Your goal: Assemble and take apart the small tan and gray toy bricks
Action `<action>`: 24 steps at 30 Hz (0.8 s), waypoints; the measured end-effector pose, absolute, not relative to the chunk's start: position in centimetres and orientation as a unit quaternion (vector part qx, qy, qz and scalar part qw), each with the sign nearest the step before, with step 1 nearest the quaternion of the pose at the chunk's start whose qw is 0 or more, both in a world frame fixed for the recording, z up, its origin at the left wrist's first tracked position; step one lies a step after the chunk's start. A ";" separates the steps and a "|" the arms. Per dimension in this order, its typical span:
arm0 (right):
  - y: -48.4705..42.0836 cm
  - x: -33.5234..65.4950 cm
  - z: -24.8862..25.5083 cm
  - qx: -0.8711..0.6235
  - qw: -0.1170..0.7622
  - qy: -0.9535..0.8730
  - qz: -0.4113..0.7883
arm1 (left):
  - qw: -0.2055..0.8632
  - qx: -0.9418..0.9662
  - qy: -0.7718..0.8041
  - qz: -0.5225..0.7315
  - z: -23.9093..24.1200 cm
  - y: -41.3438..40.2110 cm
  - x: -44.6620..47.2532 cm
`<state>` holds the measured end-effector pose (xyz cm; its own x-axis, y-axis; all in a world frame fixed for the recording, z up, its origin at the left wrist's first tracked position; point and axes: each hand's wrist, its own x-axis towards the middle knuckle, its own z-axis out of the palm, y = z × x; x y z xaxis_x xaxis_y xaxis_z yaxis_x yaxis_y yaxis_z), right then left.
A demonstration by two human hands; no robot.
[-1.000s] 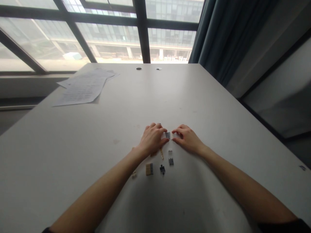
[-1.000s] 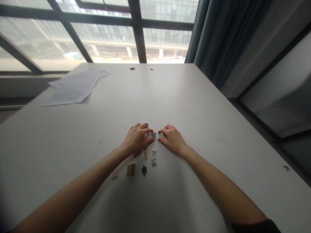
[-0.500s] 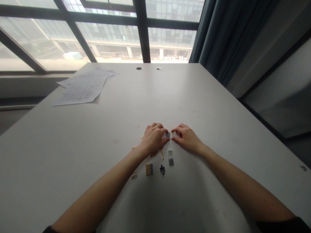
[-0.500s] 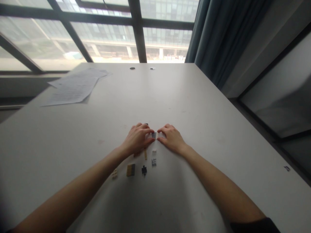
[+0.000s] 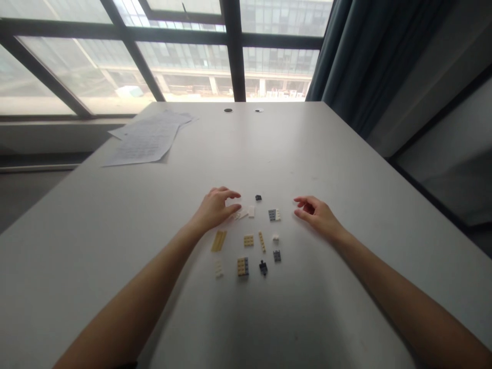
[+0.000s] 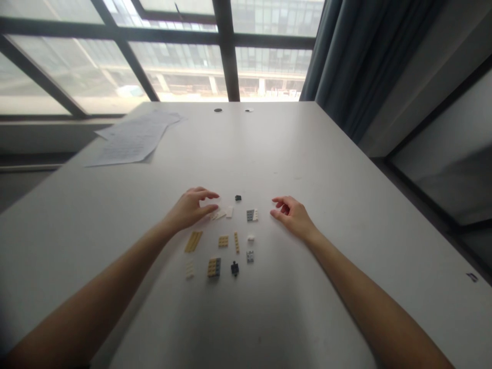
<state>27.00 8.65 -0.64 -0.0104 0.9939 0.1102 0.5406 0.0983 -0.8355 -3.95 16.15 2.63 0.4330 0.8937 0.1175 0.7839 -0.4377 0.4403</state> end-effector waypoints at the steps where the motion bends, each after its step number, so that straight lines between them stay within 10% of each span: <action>1: 8.5 26.9 -0.7 -0.597 0.370 -0.644 0.302 | 0.168 0.836 0.499 0.150 2.4 15.9 -3.9; 24: 7.9 26.7 -1.0 -0.598 0.358 -0.673 0.248 | 0.210 0.876 0.412 0.140 5.0 10.9 -7.4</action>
<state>26.65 7.87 -1.02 -0.0284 0.9822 0.1857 0.6272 0.1621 -0.7618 -7.37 10.93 5.02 0.6215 0.7801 0.0720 0.6624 -0.5724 0.4834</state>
